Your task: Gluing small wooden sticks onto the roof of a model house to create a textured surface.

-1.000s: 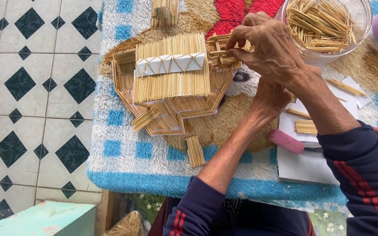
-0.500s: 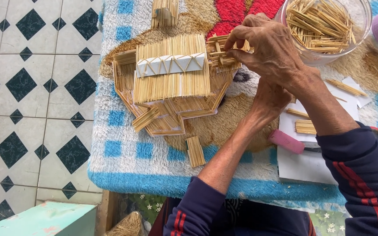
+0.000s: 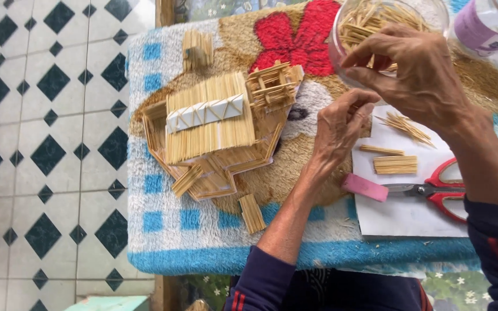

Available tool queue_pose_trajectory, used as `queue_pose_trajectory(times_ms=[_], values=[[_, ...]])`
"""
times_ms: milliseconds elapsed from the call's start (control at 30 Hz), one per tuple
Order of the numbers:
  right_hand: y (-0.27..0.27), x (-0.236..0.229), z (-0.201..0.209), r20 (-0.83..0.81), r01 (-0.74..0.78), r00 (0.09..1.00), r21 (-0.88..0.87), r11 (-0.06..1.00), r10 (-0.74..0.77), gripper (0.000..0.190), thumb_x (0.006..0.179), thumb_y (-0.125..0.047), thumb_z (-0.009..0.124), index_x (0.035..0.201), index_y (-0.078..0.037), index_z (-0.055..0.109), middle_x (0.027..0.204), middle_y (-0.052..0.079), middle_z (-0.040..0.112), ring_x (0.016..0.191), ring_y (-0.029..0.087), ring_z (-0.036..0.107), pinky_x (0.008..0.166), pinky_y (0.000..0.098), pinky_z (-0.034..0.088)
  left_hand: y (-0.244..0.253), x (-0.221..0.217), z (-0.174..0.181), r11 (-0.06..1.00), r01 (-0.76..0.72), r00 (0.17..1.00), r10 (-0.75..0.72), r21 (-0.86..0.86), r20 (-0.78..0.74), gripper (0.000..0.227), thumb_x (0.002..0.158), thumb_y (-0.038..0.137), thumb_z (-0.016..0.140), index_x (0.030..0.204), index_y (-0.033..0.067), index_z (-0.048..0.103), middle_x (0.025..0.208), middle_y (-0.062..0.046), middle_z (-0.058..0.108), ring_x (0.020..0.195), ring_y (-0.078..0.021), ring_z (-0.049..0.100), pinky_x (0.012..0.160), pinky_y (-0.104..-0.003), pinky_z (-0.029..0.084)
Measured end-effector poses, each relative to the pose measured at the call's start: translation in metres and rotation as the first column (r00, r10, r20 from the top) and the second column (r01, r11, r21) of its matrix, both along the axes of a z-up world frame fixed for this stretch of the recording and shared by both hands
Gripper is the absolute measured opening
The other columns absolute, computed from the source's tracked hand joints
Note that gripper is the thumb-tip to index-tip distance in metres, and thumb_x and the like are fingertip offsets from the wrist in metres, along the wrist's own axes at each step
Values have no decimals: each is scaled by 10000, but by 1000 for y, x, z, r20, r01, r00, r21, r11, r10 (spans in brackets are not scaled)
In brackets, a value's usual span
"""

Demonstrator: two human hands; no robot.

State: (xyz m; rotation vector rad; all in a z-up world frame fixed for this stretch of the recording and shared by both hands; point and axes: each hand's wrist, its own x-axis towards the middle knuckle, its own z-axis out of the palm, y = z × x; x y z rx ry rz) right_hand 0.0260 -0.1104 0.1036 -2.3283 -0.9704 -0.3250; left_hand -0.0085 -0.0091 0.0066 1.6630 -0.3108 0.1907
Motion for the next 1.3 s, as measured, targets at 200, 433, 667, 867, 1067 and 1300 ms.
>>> queue_pose_trajectory(times_ms=[200, 433, 667, 867, 1067, 1300], values=[[-67, -6, 13, 12, 279, 959, 163, 946, -284, 73, 909, 98, 698, 949, 70, 645, 854, 154, 584, 678, 162, 477, 606, 248, 397, -4, -13, 34, 929, 49, 957, -149, -368, -249, 47, 818, 111, 486, 814, 74, 513, 630, 43, 424, 556, -47, 386, 481, -183, 309], [-177, 20, -4, 8, 521, 800, 486, 701, -600, 339, 1106, 144, 775, 905, 33, 525, 827, 70, 545, 670, 137, 540, 561, 234, 445, -10, -4, 31, 999, -13, 970, 1, -48, -242, 99, 772, 100, 512, 827, 96, 594, 616, -17, 572, 546, -80, 530, 510, -197, 450], [-167, 65, 21, 266, 531, 848, -435, 728, -459, 70, 813, -171, 647, 859, -121, 629, 741, 57, 597, 670, 168, 550, 486, 225, 443, -9, 2, 11, 999, 34, 987, -30, 20, -159, 134, 831, 150, 481, 912, 77, 557, 683, -35, 596, 557, -107, 579, 482, -193, 533], [-153, 112, 10, 145, 355, 873, -844, 401, -466, 225, 661, -357, 657, 693, -186, 515, 706, 13, 436, 666, 152, 410, 591, 289, 364, -8, 3, 10, 999, 24, 991, -19, 33, -132, 139, 824, 163, 488, 903, 82, 569, 675, -33, 606, 549, -104, 584, 494, -188, 520], [-152, 129, -3, 185, 304, 912, -904, 300, -367, 155, 611, -217, 558, 573, -191, 410, 565, -17, 276, 513, 115, 241, 469, 253, 244, -7, 3, 12, 999, 34, 983, -41, -42, -180, 136, 813, 150, 498, 893, 74, 576, 676, -40, 593, 567, -114, 571, 529, -207, 521], [-153, 157, 25, 1, 186, 934, -856, 482, -358, 223, 720, -249, 575, 600, -162, 409, 592, -27, 327, 531, 92, 344, 493, 181, 338, 2, -25, 82, 982, 35, 975, -74, -183, -208, 175, 817, 38, 425, 888, -46, 560, 675, -148, 534, 586, -151, 486, 534, -264, 446]])
